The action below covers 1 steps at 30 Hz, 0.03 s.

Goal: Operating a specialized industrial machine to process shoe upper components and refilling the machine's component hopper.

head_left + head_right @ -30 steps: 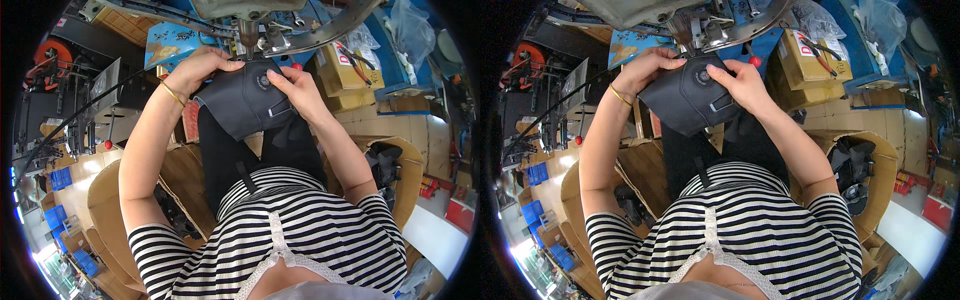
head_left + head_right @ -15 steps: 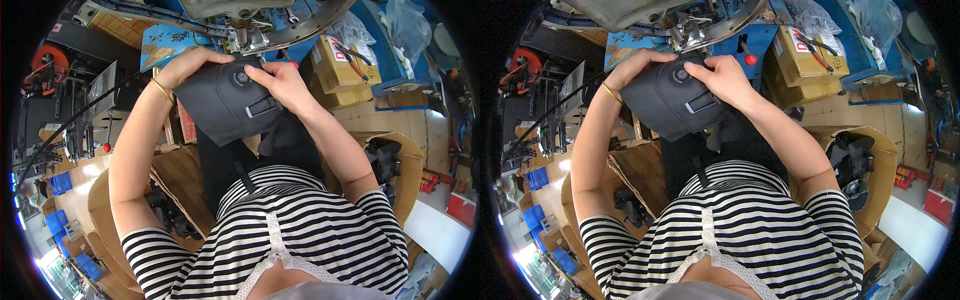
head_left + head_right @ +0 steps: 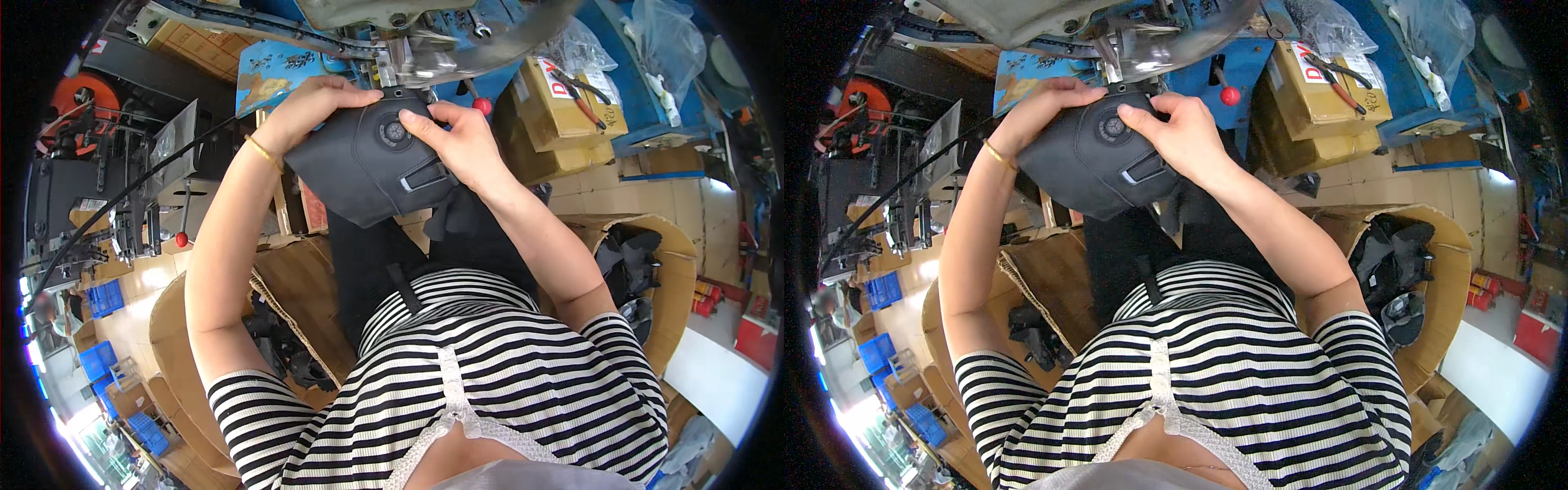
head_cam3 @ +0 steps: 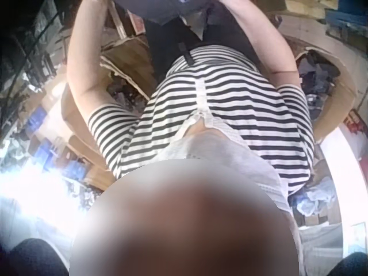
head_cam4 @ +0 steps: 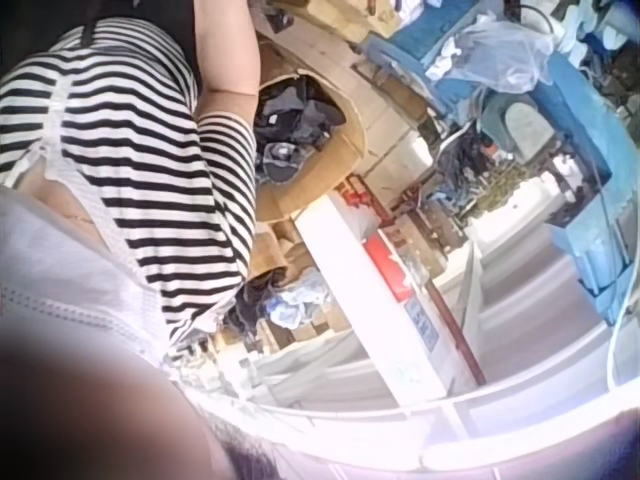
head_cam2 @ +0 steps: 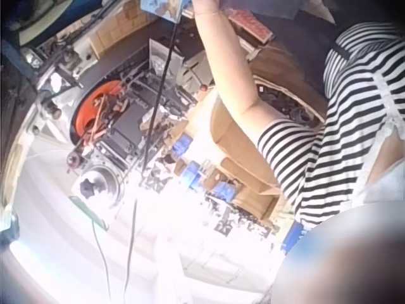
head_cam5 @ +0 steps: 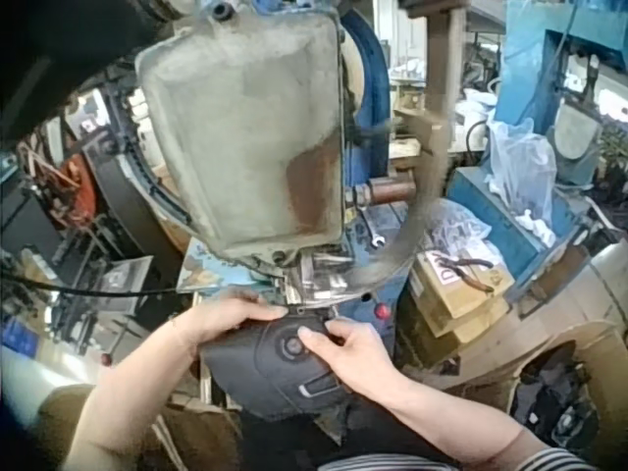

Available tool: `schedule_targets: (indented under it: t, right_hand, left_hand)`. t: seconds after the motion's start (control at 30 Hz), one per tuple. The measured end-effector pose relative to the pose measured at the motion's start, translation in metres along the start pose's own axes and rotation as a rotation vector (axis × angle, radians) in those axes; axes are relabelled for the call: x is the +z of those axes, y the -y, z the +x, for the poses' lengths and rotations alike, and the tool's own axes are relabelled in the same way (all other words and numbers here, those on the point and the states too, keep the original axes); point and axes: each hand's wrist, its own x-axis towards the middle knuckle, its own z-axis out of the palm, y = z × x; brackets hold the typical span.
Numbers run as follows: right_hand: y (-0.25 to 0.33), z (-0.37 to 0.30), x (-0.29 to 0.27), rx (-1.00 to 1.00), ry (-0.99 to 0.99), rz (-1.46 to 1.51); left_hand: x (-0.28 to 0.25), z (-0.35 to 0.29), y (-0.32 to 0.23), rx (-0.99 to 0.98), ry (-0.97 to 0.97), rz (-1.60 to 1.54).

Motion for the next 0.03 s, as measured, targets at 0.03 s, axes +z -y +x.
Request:
schedule_targets:
  t: [0.03]
  right_hand:
    - [-0.0045,-0.0002,0.0017,-0.026,-0.004,-0.036]
  left_hand:
    - [-0.0042,-0.0030,0.0048,0.172,-0.063,0.224]
